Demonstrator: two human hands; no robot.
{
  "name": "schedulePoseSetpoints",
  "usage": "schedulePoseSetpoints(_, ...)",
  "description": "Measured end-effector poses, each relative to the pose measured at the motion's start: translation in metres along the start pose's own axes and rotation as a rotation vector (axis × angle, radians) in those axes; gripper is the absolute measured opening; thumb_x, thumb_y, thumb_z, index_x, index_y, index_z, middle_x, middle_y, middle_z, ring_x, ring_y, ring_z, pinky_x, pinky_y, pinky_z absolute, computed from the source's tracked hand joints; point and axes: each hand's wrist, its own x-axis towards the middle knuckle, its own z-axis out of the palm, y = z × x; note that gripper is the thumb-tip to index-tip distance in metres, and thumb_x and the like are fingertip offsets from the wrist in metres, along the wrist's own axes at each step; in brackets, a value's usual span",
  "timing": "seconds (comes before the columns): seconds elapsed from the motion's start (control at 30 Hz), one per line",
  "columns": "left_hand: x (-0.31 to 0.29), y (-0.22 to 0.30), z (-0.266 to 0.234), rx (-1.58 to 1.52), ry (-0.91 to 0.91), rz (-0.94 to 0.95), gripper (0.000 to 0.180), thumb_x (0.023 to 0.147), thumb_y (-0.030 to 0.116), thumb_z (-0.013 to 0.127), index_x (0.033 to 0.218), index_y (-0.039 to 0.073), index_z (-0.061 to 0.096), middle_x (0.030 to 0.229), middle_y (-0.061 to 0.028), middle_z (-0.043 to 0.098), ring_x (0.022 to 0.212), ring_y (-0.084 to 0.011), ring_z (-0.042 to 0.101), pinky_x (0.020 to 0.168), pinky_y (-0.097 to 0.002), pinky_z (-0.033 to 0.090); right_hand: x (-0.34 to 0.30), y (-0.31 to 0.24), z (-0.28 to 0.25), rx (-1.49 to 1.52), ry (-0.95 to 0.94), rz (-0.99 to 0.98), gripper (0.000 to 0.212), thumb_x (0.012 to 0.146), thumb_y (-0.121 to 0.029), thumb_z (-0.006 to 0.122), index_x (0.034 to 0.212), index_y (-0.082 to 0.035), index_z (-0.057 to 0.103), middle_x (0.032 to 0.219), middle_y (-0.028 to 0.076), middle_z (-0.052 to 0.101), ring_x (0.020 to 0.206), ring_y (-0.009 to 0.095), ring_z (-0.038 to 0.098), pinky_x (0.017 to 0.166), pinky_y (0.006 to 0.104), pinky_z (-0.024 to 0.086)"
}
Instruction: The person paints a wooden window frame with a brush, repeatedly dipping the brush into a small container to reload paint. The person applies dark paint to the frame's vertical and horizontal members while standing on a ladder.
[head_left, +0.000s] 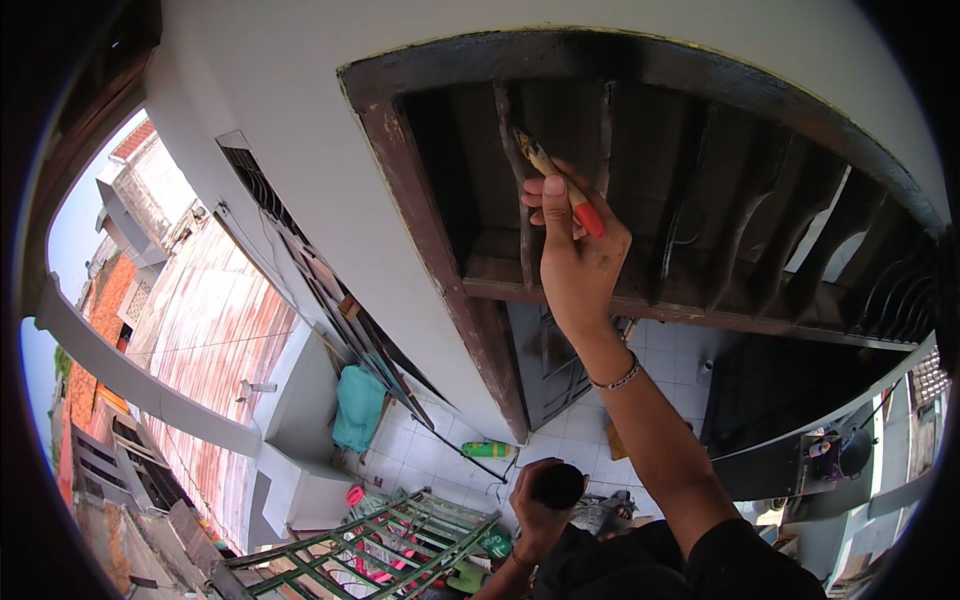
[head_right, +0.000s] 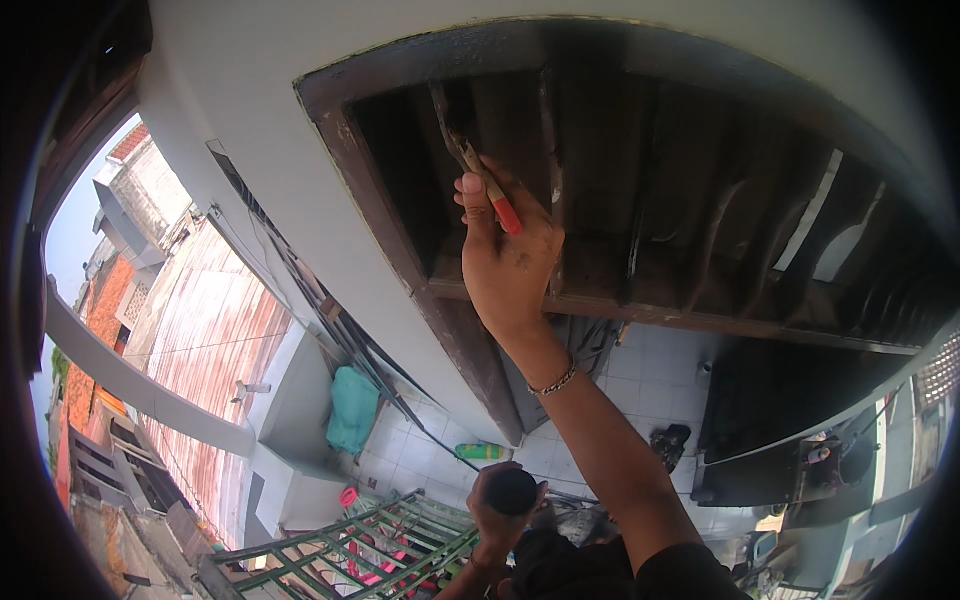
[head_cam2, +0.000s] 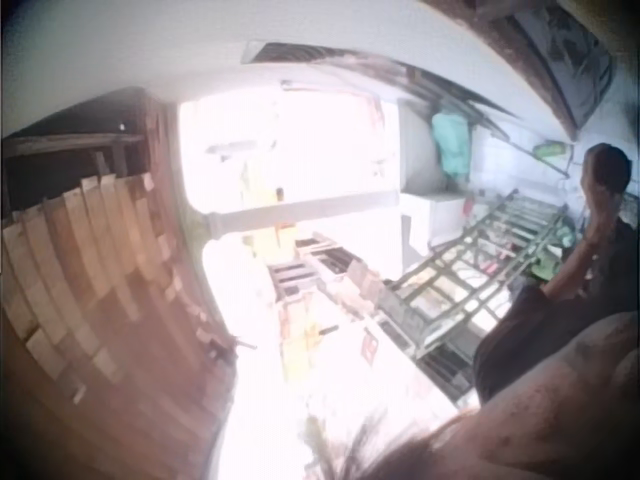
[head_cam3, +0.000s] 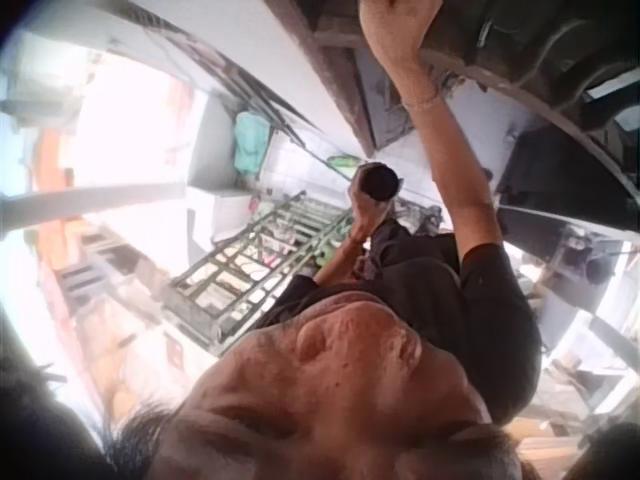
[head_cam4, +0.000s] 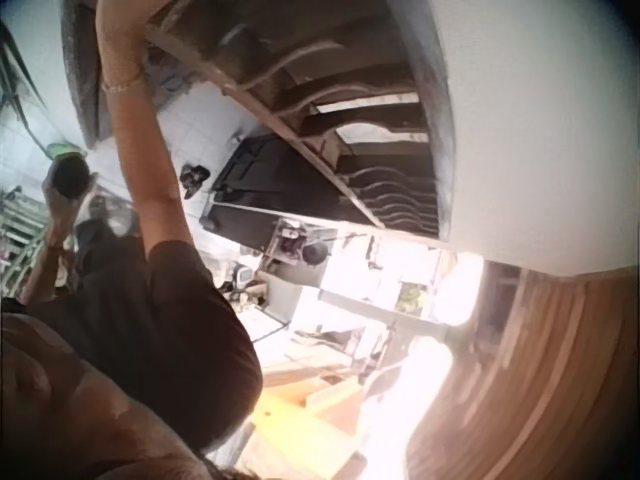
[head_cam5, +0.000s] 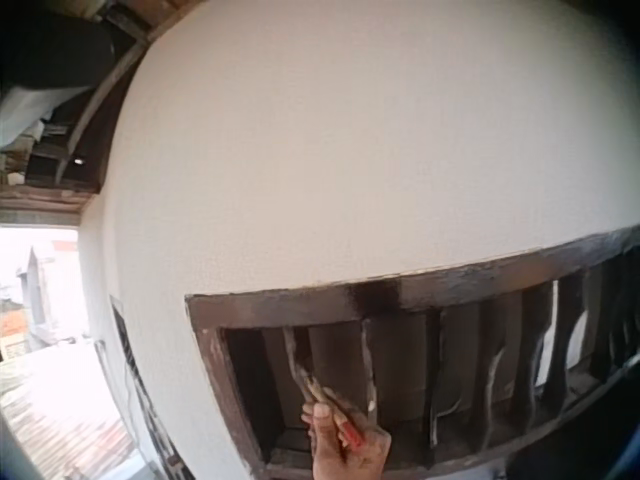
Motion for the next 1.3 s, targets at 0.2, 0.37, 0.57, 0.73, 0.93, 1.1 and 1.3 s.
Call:
schedulePoseSetpoints(0.2,0.005,0.005,0.000,0.022,-0.002,0.056,0.049,0.065,0.012,0.099,0.104,0.005,0.070,0.099,-0.0096,0.072,0.085,-0.0225,0.072,0.077,-0.0353,0.058,0.021,0.009,-0.016,-0.025,-0.015,0.002,0.040,0.105,-0.031,0.065,0.122,0.005,0.071,0.097,0.013,0.078,0.089,0.016,0.074,0.075,0.0268,0.058)
schedulePoseSetpoints(0.37,0.004,0.008,-0.001,0.024,-0.002,0.041,0.048,0.065,0.012,0.098,0.103,0.005,0.069,0.099,-0.0103,0.072,0.087,-0.0238,0.072,0.079,-0.0366,0.058,-0.008,-0.005,-0.017,-0.028,-0.054,0.021,0.040,0.105,-0.030,0.065,0.121,0.006,0.071,0.097,0.013,0.078,0.089,0.016,0.074,0.075,0.0266,0.058)
schedulePoseSetpoints(0.57,0.005,0.013,0.000,0.028,-0.009,0.050,0.050,0.065,0.013,0.099,0.103,0.005,0.069,0.100,-0.0106,0.072,0.088,-0.0245,0.072,0.081,-0.0373,0.059,0.019,0.006,-0.008,0.036,0.046,0.029,0.039,0.104,-0.030,0.067,0.115,0.007,0.073,0.092,0.014,0.078,0.082,0.018,0.077,0.069,0.0266,0.060)
schedulePoseSetpoints(0.73,0.001,0.007,-0.001,0.019,0.001,0.011,0.051,0.065,0.013,0.099,0.105,0.005,0.069,0.101,-0.0102,0.073,0.090,-0.0248,0.072,0.081,-0.0374,0.059,0.006,-0.005,-0.009,0.020,0.053,0.048,0.036,0.105,-0.028,0.066,0.114,0.006,0.074,0.091,0.015,0.077,0.082,0.017,0.077,0.070,0.0266,0.060)
schedulePoseSetpoints(0.93,0.005,0.012,0.000,0.026,-0.018,0.094,0.050,0.065,0.013,0.099,0.104,0.005,0.069,0.101,-0.0098,0.073,0.087,-0.0229,0.073,0.079,-0.0356,0.059,0.041,0.029,0.004,-0.034,0.082,0.044,0.031,0.104,-0.025,0.067,0.107,0.005,0.074,0.090,0.013,0.077,0.084,0.017,0.076,0.072,0.0271,0.059)
schedulePoseSetpoints(1.1,-0.001,0.012,-0.003,0.042,0.000,0.065,0.049,0.065,0.013,0.099,0.103,0.005,0.069,0.099,-0.0097,0.073,0.086,-0.0225,0.073,0.079,-0.0352,0.060,0.022,-0.003,-0.005,-0.028,0.071,0.158,0.039,0.106,-0.031,0.064,0.108,0.007,0.074,0.094,0.012,0.077,0.084,0.015,0.074,0.070,0.0262,0.058)
schedulePoseSetpoints(1.3,-0.001,0.016,0.001,0.026,-0.011,0.063,0.048,0.065,0.015,0.099,0.102,0.006,0.069,0.097,-0.0094,0.073,0.085,-0.0224,0.073,0.078,-0.0354,0.060,0.025,0.016,-0.002,0.002,0.020,0.145,0.039,0.106,-0.031,0.064,0.111,0.006,0.074,0.091,0.010,0.077,0.082,0.014,0.073,0.070,0.0255,0.057)
